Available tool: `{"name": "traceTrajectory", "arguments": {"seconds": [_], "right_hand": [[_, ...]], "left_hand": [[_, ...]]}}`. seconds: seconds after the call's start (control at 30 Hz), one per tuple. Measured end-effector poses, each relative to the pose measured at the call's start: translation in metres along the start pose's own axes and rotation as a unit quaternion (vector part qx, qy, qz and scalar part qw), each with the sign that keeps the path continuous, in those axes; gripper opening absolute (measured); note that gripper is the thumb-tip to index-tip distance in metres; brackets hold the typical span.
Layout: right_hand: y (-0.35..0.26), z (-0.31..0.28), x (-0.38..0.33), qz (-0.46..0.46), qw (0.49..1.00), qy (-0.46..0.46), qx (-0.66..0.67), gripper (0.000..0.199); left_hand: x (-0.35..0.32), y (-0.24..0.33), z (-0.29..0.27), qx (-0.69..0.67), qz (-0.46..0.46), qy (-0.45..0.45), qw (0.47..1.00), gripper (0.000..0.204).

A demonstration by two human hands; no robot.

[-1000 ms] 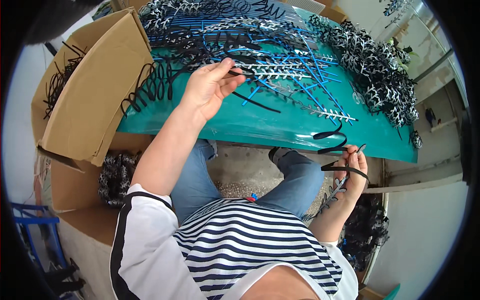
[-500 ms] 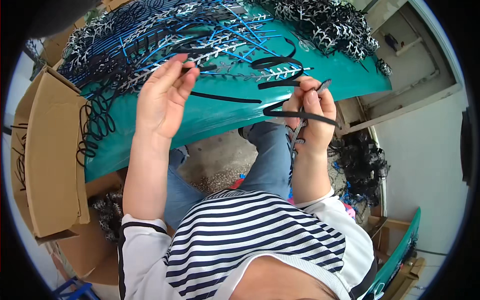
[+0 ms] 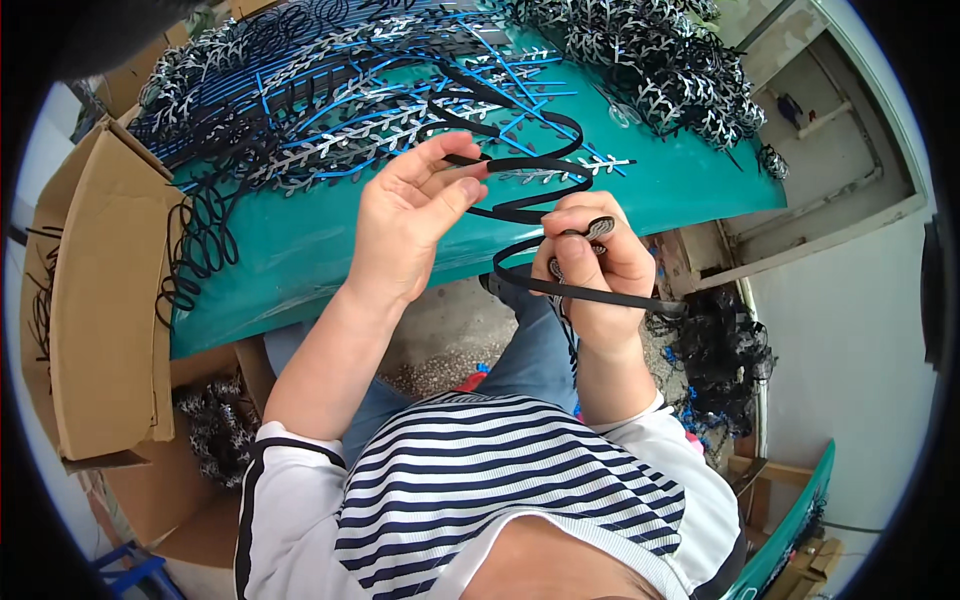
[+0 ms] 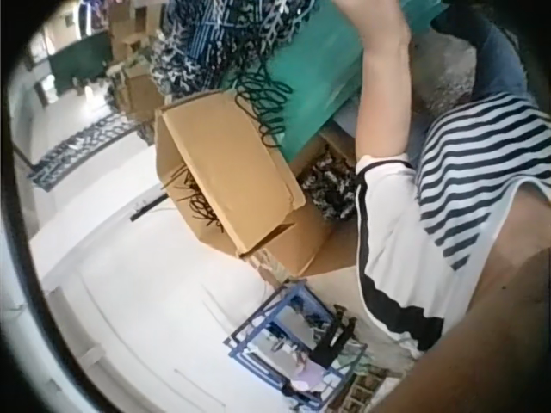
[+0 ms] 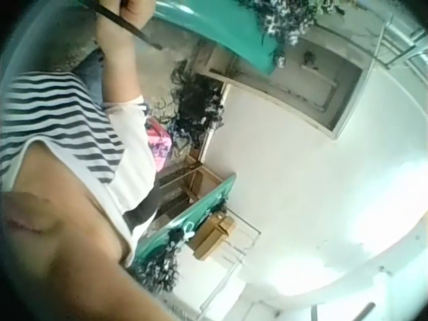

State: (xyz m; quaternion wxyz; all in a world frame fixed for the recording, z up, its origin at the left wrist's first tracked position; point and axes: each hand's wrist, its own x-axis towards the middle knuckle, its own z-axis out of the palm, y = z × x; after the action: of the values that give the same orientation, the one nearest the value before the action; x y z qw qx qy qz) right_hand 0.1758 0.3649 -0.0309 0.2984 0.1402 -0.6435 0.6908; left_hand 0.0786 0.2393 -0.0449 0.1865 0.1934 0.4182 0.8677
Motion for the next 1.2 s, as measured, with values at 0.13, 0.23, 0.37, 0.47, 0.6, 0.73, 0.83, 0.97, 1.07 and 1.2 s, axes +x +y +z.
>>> {"name": "traceTrajectory", "arguments": {"seconds": [0.13, 0.23, 0.37, 0.47, 0.6, 0.73, 0.83, 0.97, 1.07, 1.2], "right_hand": [[0.001, 0.001, 0.002, -0.011, 0.999, -0.017, -0.034, 0.014], [0.001, -0.001, 0.002, -0.003, 0.999, -0.025, -0.026, 0.012], [0.002, 0.001, 0.006, 0.016, 0.999, -0.03, -0.017, 0.015], [0.004, 0.003, 0.01, 0.016, 0.999, -0.023, -0.028, 0.016], [0.016, 0.002, 0.016, -0.06, 0.988, -0.022, -0.143, 0.017], [0.029, -0.01, 0.018, -0.038, 0.984, 0.027, -0.174, 0.018], [0.032, -0.024, 0.016, 0.111, 0.986, 0.119, -0.018, 0.018], [0.036, -0.057, 0.01, 0.16, 0.978, 0.13, -0.028, 0.019], [0.036, -0.082, 0.007, 0.215, 0.96, 0.174, -0.038, 0.02], [0.037, -0.122, -0.001, 0.183, 0.953, 0.228, -0.083, 0.021]], "left_hand": [[0.002, -0.008, -0.002, 0.063, 0.03, -0.002, 0.998, 0.029], [0.004, -0.011, -0.005, 0.14, 0.04, 0.001, 0.989, 0.028], [0.011, -0.012, -0.006, 0.128, 0.057, 0.028, 0.99, 0.022], [0.02, -0.014, -0.009, 0.098, 0.089, 0.068, 0.989, 0.018], [0.047, -0.012, -0.013, 0.109, 0.119, 0.108, 0.981, 0.016], [0.086, 0.003, -0.023, 0.092, 0.149, 0.124, 0.977, 0.014], [0.116, 0.013, -0.037, 0.102, 0.163, 0.129, 0.973, 0.015], [0.164, 0.027, -0.06, 0.094, 0.159, 0.114, 0.976, 0.015], [0.209, 0.045, -0.087, 0.091, 0.14, 0.122, 0.978, 0.015], [0.274, 0.084, -0.143, 0.061, 0.129, 0.103, 0.984, 0.012]]}}
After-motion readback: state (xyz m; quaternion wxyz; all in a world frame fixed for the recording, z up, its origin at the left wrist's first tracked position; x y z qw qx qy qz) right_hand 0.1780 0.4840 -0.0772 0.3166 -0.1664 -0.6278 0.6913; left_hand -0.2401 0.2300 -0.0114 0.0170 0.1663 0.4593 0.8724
